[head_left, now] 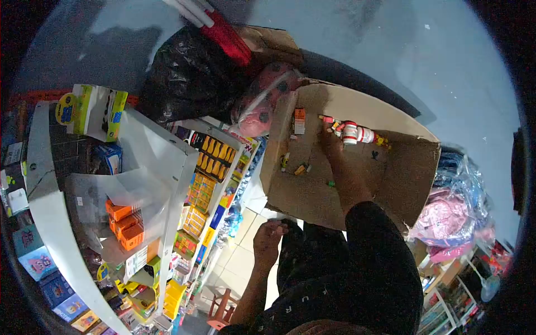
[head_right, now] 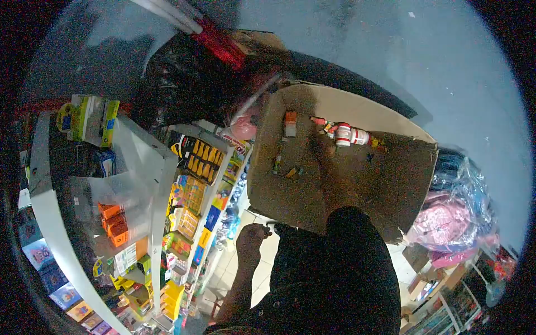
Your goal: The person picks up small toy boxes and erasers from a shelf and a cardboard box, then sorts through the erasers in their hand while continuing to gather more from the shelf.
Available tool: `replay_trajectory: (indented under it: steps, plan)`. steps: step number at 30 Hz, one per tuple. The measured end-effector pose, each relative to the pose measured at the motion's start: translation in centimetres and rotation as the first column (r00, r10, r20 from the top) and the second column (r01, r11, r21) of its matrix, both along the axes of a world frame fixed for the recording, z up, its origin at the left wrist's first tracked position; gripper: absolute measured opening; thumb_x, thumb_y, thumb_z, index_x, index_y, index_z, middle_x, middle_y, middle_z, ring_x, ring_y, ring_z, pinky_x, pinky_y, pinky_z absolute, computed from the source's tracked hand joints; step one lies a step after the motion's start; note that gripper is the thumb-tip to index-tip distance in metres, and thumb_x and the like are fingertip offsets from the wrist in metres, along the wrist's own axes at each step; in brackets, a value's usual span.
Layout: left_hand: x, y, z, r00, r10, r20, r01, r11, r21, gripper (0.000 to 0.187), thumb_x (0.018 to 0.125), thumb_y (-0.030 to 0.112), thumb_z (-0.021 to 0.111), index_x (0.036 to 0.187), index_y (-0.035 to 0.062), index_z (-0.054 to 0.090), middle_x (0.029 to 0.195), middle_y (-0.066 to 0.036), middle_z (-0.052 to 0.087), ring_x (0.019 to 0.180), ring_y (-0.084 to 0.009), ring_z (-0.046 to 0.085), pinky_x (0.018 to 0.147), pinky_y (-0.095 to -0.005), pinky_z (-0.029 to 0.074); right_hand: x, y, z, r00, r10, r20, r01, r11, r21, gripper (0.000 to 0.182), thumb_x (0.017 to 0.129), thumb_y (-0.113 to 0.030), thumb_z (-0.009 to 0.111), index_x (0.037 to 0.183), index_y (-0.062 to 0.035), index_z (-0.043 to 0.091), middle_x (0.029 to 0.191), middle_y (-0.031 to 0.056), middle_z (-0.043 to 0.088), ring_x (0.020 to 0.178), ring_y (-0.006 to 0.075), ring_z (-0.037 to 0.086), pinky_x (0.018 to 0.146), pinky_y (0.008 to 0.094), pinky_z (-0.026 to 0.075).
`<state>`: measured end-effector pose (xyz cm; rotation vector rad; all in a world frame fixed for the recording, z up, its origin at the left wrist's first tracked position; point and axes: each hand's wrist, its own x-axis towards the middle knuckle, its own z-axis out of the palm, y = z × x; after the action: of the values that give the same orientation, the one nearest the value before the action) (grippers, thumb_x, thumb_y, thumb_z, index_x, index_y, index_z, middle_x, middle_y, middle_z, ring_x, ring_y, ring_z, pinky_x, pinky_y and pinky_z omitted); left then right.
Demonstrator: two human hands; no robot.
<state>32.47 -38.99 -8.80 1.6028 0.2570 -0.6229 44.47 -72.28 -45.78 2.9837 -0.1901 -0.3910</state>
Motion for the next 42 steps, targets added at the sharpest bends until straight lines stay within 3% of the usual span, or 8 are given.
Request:
replay_trajectory:
  steps: [3, 11, 14, 17, 24, 32, 41, 42]
  plan:
    - [0.3, -0.7, 1.4, 0.999, 0.019, -0.026, -0.020, 1.000, -0.002, 0.017, 0.096, 0.010, 0.057, 0.107, -0.0032, 0.055, 0.096, -0.013, 0.066, 0.091, -0.0189, 0.064, 0.086, -0.0323, 0.051, 0.1, 0.9, 7.1, 0.906, -0.354, -0.233, 0.416, 0.849, 0.327, 0.046, 0.093, -0.025, 0.052, 0.135, -0.0061, 0.046, 0.100, 0.0228, 0.065, 0.088, 0.0343, 0.067, 0.068, 0.0466, 0.054]
    - [0.2, 0.2, 2.3, 0.997, -0.039, 0.067, 0.036, 0.998, 0.054, 0.021, 0.097, 0.016, 0.057, 0.108, -0.0025, 0.056, 0.096, -0.011, 0.066, 0.090, -0.0185, 0.065, 0.083, -0.0318, 0.051, -4.5, 0.4, 7.8, 0.968, -0.215, 0.127, 0.092, 0.781, 0.618, 0.028, 0.090, -0.022, 0.058, 0.111, -0.0031, 0.052, 0.085, 0.0196, 0.062, 0.085, 0.0315, 0.067, 0.072, 0.0437, 0.052]
    - [0.1, 0.5, 1.6, 0.999, 0.035, -0.024, -0.038, 0.991, -0.128, 0.027, 0.097, 0.019, 0.057, 0.113, -0.0017, 0.053, 0.100, -0.012, 0.064, 0.093, -0.0201, 0.064, 0.082, -0.0318, 0.051, -5.2, 2.7, 18.9, 0.915, -0.380, -0.137, 0.243, 0.248, 0.938, 0.019, 0.093, -0.020, 0.057, 0.102, -0.0041, 0.054, 0.083, 0.0145, 0.062, 0.082, 0.0235, 0.066, 0.073, 0.0383, 0.052]
    - [1.1, 0.3, 1.4, 0.992, 0.068, -0.106, -0.095, 0.957, -0.272, 0.031, 0.098, 0.023, 0.055, 0.120, 0.0018, 0.051, 0.109, -0.013, 0.061, 0.099, -0.0236, 0.063, 0.083, -0.0367, 0.053, -5.7, 5.1, 29.5, 0.922, -0.356, -0.154, 0.193, 0.077, 0.978, 0.013, 0.095, -0.017, 0.057, 0.099, -0.0046, 0.056, 0.086, 0.0082, 0.061, 0.082, 0.0164, 0.063, 0.074, 0.0337, 0.050]
    - [5.1, -3.8, 6.5, 0.901, 0.220, -0.373, -0.422, 0.642, -0.640, 0.039, 0.101, 0.038, 0.040, 0.119, 0.0058, 0.054, 0.111, -0.011, 0.061, 0.093, -0.0234, 0.062, 0.080, -0.0403, 0.053, -6.4, 11.8, 43.9, 0.925, 0.312, -0.218, 0.236, -0.020, 0.972, 0.027, 0.092, -0.024, 0.059, 0.113, -0.0070, 0.060, 0.111, 0.0127, 0.063, 0.104, 0.0265, 0.061, 0.091, 0.0396, 0.048]
    - [3.1, 2.2, 6.2, 0.712, 0.262, -0.652, -0.702, 0.247, -0.668, 0.045, 0.094, 0.052, 0.051, 0.103, 0.0093, 0.061, 0.098, -0.009, 0.065, 0.097, -0.0254, 0.062, 0.095, -0.0447, 0.047, -6.3, 22.7, 48.5, 0.963, 0.270, 0.001, -0.069, 0.241, 0.968, 0.042, 0.096, -0.038, 0.051, 0.125, -0.0086, 0.054, 0.120, 0.0185, 0.061, 0.108, 0.0317, 0.061, 0.094, 0.0402, 0.046]
    - [-1.3, 11.9, 9.0, 0.600, 0.516, -0.611, -0.720, 0.016, -0.694, 0.039, 0.098, 0.046, 0.045, 0.112, 0.0122, 0.058, 0.101, -0.008, 0.065, 0.092, -0.0224, 0.065, 0.084, -0.0385, 0.054, -8.5, 33.5, 48.7, 0.894, 0.446, -0.043, -0.035, 0.164, 0.986, 0.051, 0.097, -0.026, 0.048, 0.144, -0.0051, 0.040, 0.120, 0.0161, 0.059, 0.106, 0.0212, 0.059, 0.092, 0.0327, 0.045]
    - [-1.8, 12.8, 9.3, 0.577, 0.526, -0.625, -0.733, -0.005, -0.680, 0.040, 0.099, 0.046, 0.044, 0.112, 0.0122, 0.058, 0.100, -0.008, 0.065, 0.090, -0.0227, 0.065, 0.083, -0.0389, 0.054, -8.7, 34.1, 50.4, 0.809, 0.523, -0.267, 0.224, 0.145, 0.964, 0.054, 0.095, -0.017, 0.050, 0.146, -0.0045, 0.036, 0.119, 0.0176, 0.060, 0.110, 0.0187, 0.058, 0.094, 0.0301, 0.045]
